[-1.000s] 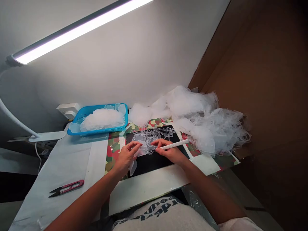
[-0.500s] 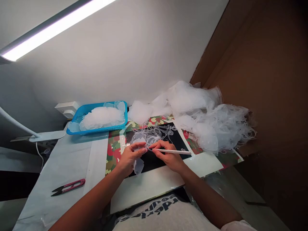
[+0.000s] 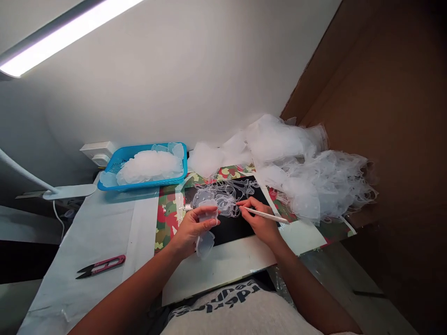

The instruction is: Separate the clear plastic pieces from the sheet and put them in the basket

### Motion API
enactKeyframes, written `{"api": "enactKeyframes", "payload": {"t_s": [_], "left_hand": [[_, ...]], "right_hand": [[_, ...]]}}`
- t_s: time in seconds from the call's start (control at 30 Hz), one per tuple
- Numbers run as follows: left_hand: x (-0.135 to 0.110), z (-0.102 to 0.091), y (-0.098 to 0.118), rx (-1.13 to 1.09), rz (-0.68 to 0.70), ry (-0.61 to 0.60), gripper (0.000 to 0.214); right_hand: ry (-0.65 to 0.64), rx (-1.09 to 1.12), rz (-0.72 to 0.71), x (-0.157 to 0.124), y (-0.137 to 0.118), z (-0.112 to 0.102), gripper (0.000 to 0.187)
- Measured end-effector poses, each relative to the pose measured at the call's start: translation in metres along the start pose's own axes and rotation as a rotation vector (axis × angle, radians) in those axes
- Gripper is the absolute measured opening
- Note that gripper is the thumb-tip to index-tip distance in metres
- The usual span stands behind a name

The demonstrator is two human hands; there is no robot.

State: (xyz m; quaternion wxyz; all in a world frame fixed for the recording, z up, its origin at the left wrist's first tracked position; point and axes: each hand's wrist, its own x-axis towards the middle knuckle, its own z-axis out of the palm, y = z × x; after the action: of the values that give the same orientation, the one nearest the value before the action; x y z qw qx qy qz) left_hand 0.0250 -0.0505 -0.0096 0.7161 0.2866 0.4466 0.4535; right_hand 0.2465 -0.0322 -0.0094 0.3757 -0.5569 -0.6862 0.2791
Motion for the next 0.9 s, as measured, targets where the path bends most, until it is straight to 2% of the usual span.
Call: {"api": "enactKeyframes", "payload": {"t_s": [0.13, 0.23, 0.3, 0.37, 0.43, 0.47, 0.53, 0.6, 0.63, 0.7, 0.77, 0.83, 0.9], "left_hand": [[-0.004, 0.001, -0.002, 0.031, 0.058, -0.058, 0.044], [-0.003, -0.002, 0.011, 0.139, 0.139, -0.073, 0.046], [0.006, -0.008, 0.037, 0.311, 0.276, -0.02, 0.049], [0.02, -0.019, 0.076, 0.572, 0.492, 0.126, 0.054], [0.039, -0.036, 0.122, 0.921, 0.717, 0.406, 0.058], [0.05, -0.045, 0.145, 0.975, 0.747, 0.487, 0.059], [0.072, -0.063, 0.182, 1.069, 0.717, 0.562, 0.055], [0.089, -0.076, 0.203, 1.157, 0.671, 0.597, 0.047], [0.095, -0.079, 0.206, 1.235, 0.699, 0.621, 0.043], [0.097, -0.078, 0.195, 1.418, 0.864, 0.648, 0.035], [0.088, -0.066, 0.162, 1.598, 1.079, 0.56, 0.028], [0.069, -0.047, 0.112, 1.696, 1.148, 0.26, 0.024], [0.048, -0.028, 0.056, 1.752, 1.137, 0.01, 0.016]], "right_hand": [[-0.019, 0.088, 0.1, -0.006, 0.007, -0.008, 0.02], [-0.043, 0.167, 0.151, -0.01, 0.017, -0.017, 0.02], [-0.049, 0.25, 0.189, -0.012, 0.024, -0.024, 0.022], [-0.024, 0.301, 0.223, -0.014, 0.031, -0.032, 0.027], [-0.005, 0.316, 0.251, -0.015, 0.036, -0.037, 0.029], [-0.007, 0.317, 0.263, -0.016, 0.037, -0.039, 0.03], [-0.018, 0.313, 0.288, -0.018, 0.04, -0.042, 0.03], [-0.029, 0.296, 0.319, -0.022, 0.043, -0.044, 0.03], [-0.038, 0.284, 0.337, -0.025, 0.045, -0.046, 0.03], [-0.05, 0.274, 0.359, -0.029, 0.049, -0.051, 0.03], [-0.023, 0.297, 0.332, -0.03, 0.047, -0.056, 0.03], [0.004, 0.339, 0.243, -0.027, 0.038, -0.057, 0.029], [-0.065, 0.356, 0.12, -0.018, 0.02, -0.051, 0.025]]}}
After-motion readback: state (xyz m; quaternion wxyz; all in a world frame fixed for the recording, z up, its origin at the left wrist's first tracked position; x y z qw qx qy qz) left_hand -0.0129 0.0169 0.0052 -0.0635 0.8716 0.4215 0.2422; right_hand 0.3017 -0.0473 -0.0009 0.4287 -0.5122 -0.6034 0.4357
